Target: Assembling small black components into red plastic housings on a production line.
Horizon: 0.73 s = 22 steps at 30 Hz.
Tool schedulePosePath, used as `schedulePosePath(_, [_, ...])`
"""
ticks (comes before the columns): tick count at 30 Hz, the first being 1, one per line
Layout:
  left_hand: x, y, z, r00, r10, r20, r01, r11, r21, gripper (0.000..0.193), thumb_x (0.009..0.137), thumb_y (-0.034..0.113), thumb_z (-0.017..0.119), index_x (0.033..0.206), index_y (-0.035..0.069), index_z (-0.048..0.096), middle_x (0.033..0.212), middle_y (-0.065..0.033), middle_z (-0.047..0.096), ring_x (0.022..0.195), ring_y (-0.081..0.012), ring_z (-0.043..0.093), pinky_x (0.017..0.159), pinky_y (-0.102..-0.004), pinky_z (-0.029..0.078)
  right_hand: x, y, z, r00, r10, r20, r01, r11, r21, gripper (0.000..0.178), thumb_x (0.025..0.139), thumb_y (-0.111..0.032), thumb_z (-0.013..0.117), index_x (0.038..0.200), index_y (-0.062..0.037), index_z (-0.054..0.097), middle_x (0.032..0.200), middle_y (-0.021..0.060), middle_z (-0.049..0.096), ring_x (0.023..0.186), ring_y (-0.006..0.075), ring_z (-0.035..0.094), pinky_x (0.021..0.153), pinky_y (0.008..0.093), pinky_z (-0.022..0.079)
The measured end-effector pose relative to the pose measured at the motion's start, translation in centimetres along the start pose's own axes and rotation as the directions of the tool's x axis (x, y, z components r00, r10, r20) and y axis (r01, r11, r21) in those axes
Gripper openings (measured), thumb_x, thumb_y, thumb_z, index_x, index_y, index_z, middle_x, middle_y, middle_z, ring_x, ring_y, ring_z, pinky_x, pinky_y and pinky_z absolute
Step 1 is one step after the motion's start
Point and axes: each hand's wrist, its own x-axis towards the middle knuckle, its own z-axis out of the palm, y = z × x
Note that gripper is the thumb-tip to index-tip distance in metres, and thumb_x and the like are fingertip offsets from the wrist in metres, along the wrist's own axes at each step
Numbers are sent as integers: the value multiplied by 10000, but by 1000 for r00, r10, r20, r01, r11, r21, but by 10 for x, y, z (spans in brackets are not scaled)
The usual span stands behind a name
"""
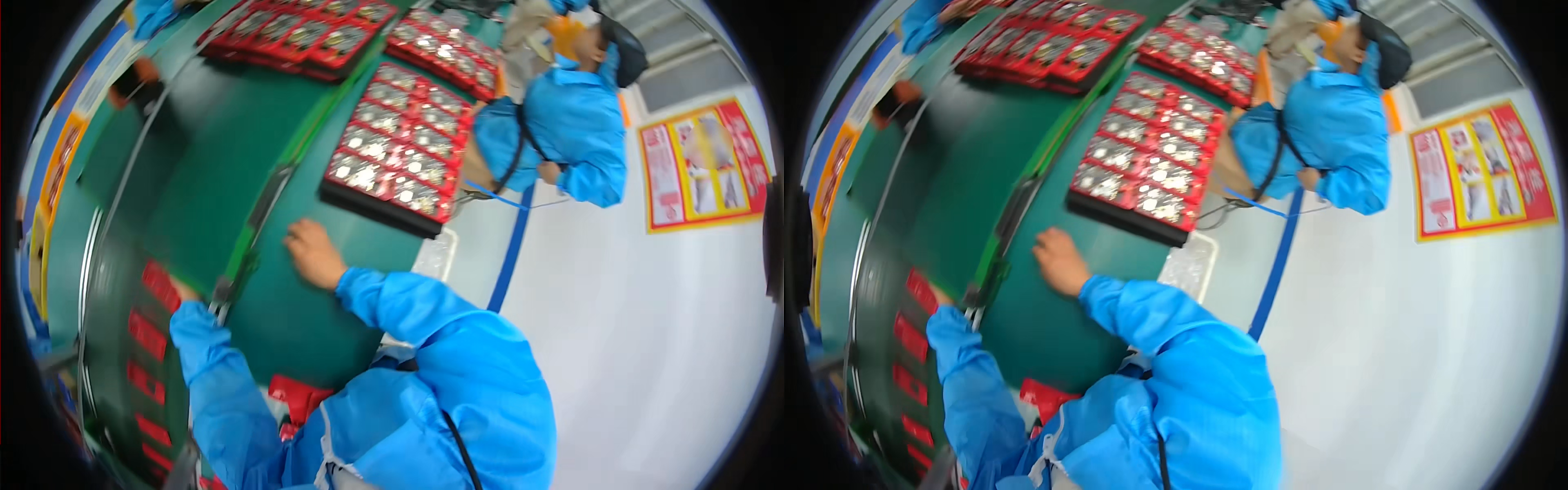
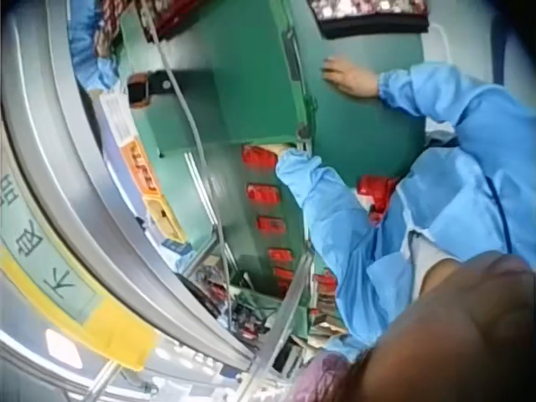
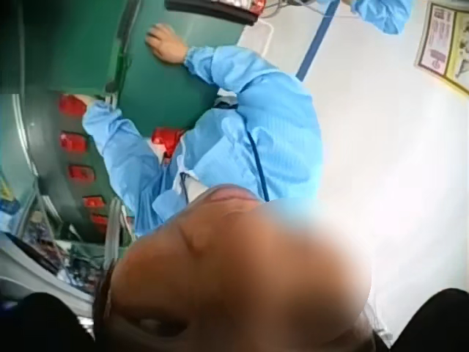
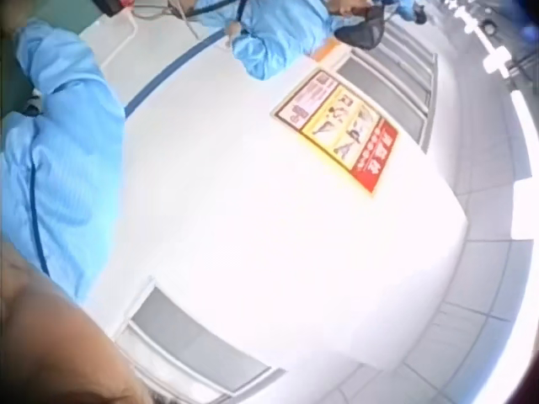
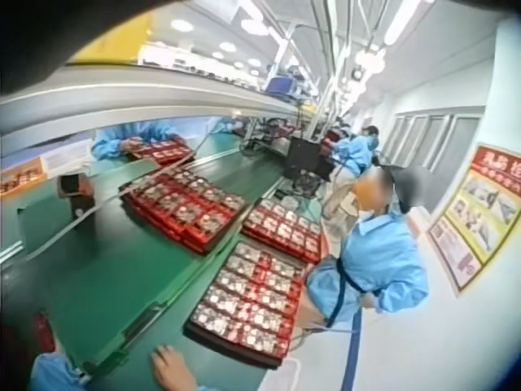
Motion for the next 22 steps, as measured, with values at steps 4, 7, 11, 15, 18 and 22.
schedulePosePath(4, [104,118,94,999,45,26,-25,862,-507,454,967,382,354,1216,47,531,1164,-94,589,1015,-258,557,906,-358,433,0,24,-27,990,102,98,-90,988,-122,332,740,-102,548,1057,-5,560,1182,191,499,1149,372,449,1015,489,324])
schedulePosePath(7, [40,141,87,994,-82,69,105,604,-790,443,963,369,367,1213,43,532,1170,-97,585,1024,-260,554,910,-359,430,-5,21,-21,986,63,151,-48,994,-99,335,746,-98,545,1066,-1,557,1185,196,494,1162,372,437,1019,497,315])
schedulePosePath(11, [26,172,52,980,-94,176,188,138,-972,429,958,352,383,1210,39,533,1180,-102,579,1036,-262,549,916,-360,427,-4,26,-18,984,81,157,-66,993,-94,344,751,-102,543,1079,1,551,1188,199,490,1167,374,432,1023,499,308])
schedulePosePath(15, [11,164,24,955,-67,288,243,-377,-894,415,953,335,400,1207,34,534,1189,-107,574,1048,-264,545,922,-361,423,-3,27,-10,985,71,160,-54,993,-103,374,730,-100,580,1092,-14,540,1194,196,482,1161,381,428,1012,500,319])
schedulePosePath(18, [2,90,-25,944,-57,324,235,-573,-785,409,950,326,409,1205,32,534,1193,-109,571,1054,-265,543,925,-361,422,-4,23,-2,990,50,133,-40,996,-83,368,724,-95,577,1081,-17,541,1183,193,486,1157,380,430,1016,497,313])
schedulePosePath(22, [18,153,-120,951,-303,56,266,717,-644,474,813,206,638,1230,22,509,1266,-174,508,1156,-326,491,1034,-386,336,-5,30,0,982,89,165,-64,986,-153,309,753,-116,544,1046,-20,558,1199,187,483,1205,366,391,1036,485,287])
